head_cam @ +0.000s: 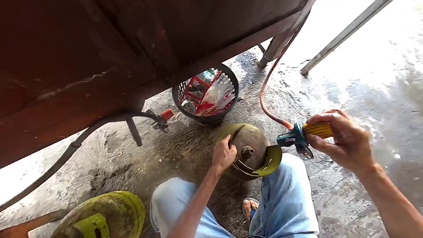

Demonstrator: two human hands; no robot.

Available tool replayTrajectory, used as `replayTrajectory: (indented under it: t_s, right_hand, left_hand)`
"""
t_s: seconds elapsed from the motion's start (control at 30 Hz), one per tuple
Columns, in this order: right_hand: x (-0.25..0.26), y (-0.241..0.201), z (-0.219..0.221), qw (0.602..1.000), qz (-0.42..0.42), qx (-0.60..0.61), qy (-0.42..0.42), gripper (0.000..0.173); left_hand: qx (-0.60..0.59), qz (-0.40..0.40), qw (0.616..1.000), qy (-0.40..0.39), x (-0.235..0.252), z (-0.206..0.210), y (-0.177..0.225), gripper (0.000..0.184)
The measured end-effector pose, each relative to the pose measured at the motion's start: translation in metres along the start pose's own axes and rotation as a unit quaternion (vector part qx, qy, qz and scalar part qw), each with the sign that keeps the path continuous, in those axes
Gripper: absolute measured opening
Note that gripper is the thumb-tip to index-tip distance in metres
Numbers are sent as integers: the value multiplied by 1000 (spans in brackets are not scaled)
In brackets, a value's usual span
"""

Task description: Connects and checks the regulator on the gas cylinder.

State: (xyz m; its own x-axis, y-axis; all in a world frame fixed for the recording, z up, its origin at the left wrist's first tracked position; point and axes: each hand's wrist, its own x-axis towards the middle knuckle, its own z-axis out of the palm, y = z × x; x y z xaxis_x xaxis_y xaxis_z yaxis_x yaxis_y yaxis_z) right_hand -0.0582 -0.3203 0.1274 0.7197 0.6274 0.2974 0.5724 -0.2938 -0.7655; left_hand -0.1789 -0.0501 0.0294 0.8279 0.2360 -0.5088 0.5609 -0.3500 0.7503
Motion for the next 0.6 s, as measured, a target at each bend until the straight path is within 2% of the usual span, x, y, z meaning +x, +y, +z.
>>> replayTrajectory:
  t_s: [0.17, 0.23, 0.3, 0.37, 0.43, 0.5, 0.6]
  right_hand:
    - [1, 23, -14, 997, 2, -66, -36, 33]
    - [3, 35, -14, 995, 2, -85, -61, 33]
    - [4, 47, -11, 992, 14, -95, -82, 34]
    - [6, 54, -7, 989, 27, -106, -99, 34]
    - [8, 55, -2, 987, 35, -111, -112, 35]
    - [9, 52, 4, 985, 36, -113, -123, 34]
    - [12, 43, 13, 980, 44, -133, -144, 36]
  left_hand:
    - [20, 47, 998, 45, 29, 27, 32, 41]
    - [-37, 89, 991, 92, 32, 35, 24, 36]
    - [-151, 122, 972, 133, 19, 45, 3, 43]
    - [-232, 76, 958, 152, -15, 64, -19, 60]
    - [-239, -14, 955, 177, -44, 94, -44, 73]
    - [-249, -85, 955, 139, -58, 118, -62, 91]
    - [-238, -121, 961, 73, -52, 136, -59, 112]
